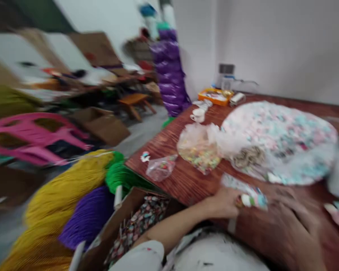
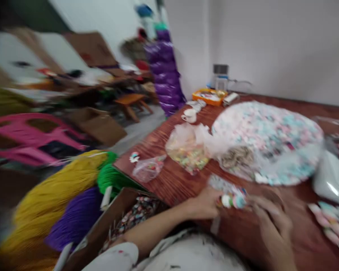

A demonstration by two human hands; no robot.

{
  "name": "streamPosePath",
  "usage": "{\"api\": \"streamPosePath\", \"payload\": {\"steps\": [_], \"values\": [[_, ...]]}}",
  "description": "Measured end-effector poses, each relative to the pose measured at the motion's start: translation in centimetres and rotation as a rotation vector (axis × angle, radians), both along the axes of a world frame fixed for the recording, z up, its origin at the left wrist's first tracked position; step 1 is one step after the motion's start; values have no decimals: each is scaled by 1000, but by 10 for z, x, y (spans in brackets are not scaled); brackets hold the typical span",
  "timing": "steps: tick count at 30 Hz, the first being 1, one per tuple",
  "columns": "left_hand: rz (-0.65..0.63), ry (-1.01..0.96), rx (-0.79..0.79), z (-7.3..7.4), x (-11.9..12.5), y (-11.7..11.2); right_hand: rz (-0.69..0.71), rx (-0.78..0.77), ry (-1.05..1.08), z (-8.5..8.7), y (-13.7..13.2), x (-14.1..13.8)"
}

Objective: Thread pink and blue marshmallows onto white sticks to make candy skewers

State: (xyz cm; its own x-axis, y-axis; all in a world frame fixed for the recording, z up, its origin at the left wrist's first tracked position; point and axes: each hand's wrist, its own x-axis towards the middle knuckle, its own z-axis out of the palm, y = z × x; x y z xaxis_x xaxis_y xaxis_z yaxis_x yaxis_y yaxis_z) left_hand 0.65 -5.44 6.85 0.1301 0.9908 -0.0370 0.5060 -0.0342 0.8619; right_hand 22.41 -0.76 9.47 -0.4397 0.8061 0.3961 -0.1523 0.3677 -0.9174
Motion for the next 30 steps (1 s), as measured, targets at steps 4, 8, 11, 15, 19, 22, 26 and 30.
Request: {"api": "streamPosePath", "payload": {"steps": [4, 8, 11, 15, 19, 22, 26, 30], "values": [[-201, -68, -100, 1, -2, 20, -339, -30, -170, -8, -1, 3], [-345, -154, -185, -4, 3, 26, -117, -87, -127, -2, 5, 5], [-374, -126, -173, -2, 6, 26, -39, -152, -111, 6, 4, 5], [-332, -47, -145, -4, 5, 29, -17, -45, -46, 17, 2, 5], [-297, -144, -159, -5, 3, 28, 13, 51, -58, 20, 5, 6], [-314, -217, -175, -2, 1, 25, 69, 42, -100, 15, 10, 7], [-419, -180, -195, 1, 2, 26, 90, 13, -149, 7, 14, 5], [-408, -5, -114, -3, 7, 28, -59, -150, -104, 1, 15, -2]]}}
